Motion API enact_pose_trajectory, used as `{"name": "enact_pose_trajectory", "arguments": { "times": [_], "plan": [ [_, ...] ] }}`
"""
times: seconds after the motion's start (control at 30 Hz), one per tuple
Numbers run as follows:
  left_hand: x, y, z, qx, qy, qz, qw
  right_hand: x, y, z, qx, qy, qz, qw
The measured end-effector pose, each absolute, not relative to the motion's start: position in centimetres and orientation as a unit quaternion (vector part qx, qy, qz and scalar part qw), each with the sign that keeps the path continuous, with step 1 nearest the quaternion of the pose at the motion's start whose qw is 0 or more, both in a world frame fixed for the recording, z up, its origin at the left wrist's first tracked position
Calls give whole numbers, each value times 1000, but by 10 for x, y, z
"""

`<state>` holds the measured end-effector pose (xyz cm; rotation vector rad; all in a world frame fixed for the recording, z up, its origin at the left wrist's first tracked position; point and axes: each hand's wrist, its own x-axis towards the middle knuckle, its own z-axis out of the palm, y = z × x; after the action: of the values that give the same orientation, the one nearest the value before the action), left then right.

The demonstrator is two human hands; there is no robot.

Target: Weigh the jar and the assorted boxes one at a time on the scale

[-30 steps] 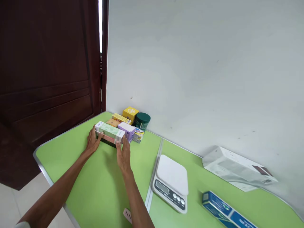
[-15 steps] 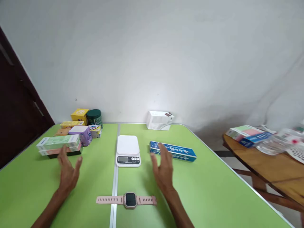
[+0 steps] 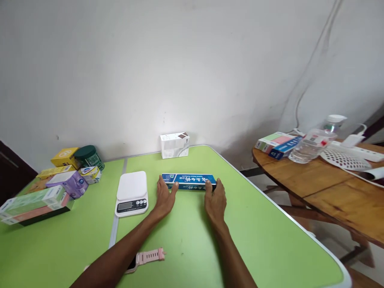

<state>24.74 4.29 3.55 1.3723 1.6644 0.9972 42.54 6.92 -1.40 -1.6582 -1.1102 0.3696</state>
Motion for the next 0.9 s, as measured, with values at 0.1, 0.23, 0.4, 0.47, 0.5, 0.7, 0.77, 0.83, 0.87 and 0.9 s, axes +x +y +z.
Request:
{"name": "enact_pose_trajectory", "arguments": {
  "times": [0.1, 0.23, 0.4, 0.47, 0.5, 0.7, 0.77, 0.83, 0.87, 0.9],
  "plan": [
    [255, 49, 29, 529, 659, 396, 359, 419, 72, -9, -694, -437, 153, 552],
    [254, 34, 44, 546, 644, 414, 341, 417, 64, 10, -670, -426, 135, 593],
    [212, 4, 83, 583, 613, 483, 225, 384, 30, 31, -594, -473, 119, 640],
    [178, -10, 93, 566, 621, 519, 158, 358, 19, 33, -544, -518, 165, 639],
    [159, -17, 95, 553, 629, 530, 132, 344, 15, 32, -516, -542, 192, 635],
    [66, -44, 78, 482, 697, 514, 130, 269, 14, 19, -416, -621, 291, 597],
    [52, -45, 65, 466, 703, 513, 156, 257, 17, 11, -422, -620, 305, 587],
    [44, -42, 52, 459, 699, 517, 182, 251, 22, 3, -434, -612, 313, 582],
    [40, -39, 46, 459, 695, 519, 193, 251, 25, -1, -438, -608, 319, 580],
    [37, -36, 41, 462, 689, 520, 202, 253, 28, -4, -441, -604, 327, 577]
  ]
}}
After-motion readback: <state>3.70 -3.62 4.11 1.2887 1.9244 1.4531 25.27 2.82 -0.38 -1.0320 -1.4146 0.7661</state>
